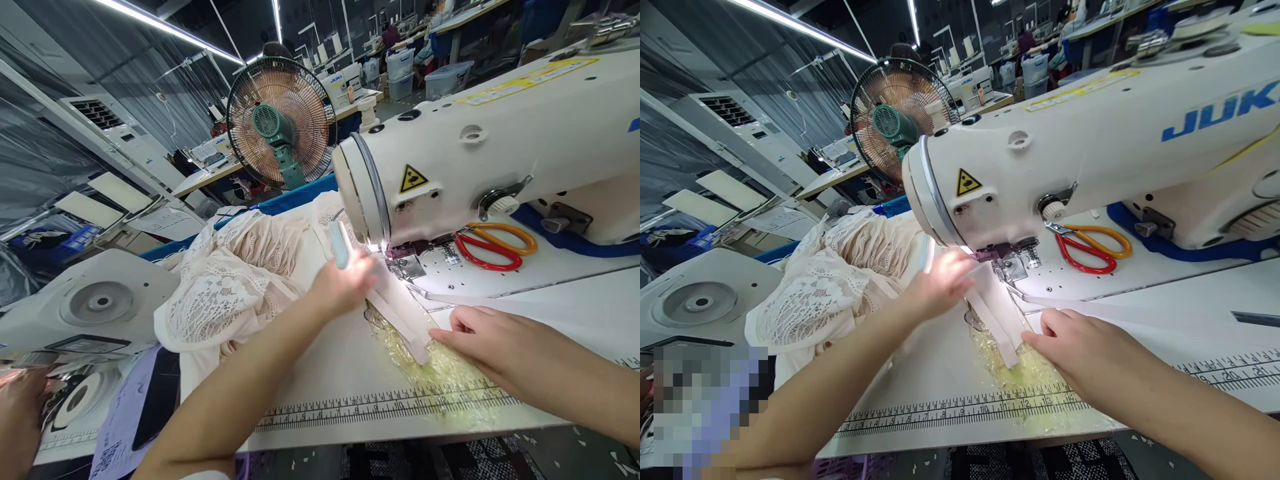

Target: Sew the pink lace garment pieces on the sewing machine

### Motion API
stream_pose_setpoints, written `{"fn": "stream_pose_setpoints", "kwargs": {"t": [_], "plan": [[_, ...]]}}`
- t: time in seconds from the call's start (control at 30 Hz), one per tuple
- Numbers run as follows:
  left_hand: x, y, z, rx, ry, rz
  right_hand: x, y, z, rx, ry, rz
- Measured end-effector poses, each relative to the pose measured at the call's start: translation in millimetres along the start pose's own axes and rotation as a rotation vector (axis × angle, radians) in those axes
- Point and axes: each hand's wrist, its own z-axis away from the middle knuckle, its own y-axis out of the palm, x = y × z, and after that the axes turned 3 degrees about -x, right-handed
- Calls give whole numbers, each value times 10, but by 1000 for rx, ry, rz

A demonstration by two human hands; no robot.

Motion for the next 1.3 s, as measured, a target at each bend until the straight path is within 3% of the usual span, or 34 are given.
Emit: {"fn": "stream_pose_setpoints", "kwargs": {"t": [0.1,0.2,0.57,0.77,0.87,1.1,1.3], "plan": [[-403,36,176,41,339,123,-18,2,-49,-17,-3,8],[-569,108,278,30,461,132,-43,15,-99,-57,-10,51],[-444,215,292,73,400,20,-61,-28,-326,-20,10,190],[-355,232,232,87,413,-24,48,-222,-534,320,162,259],[-298,246,203,50,426,-21,124,-312,-637,398,218,257],[-173,274,132,8,414,-20,176,-294,-776,446,278,264],[-106,295,90,40,368,-46,211,-227,-662,425,267,295]]}}
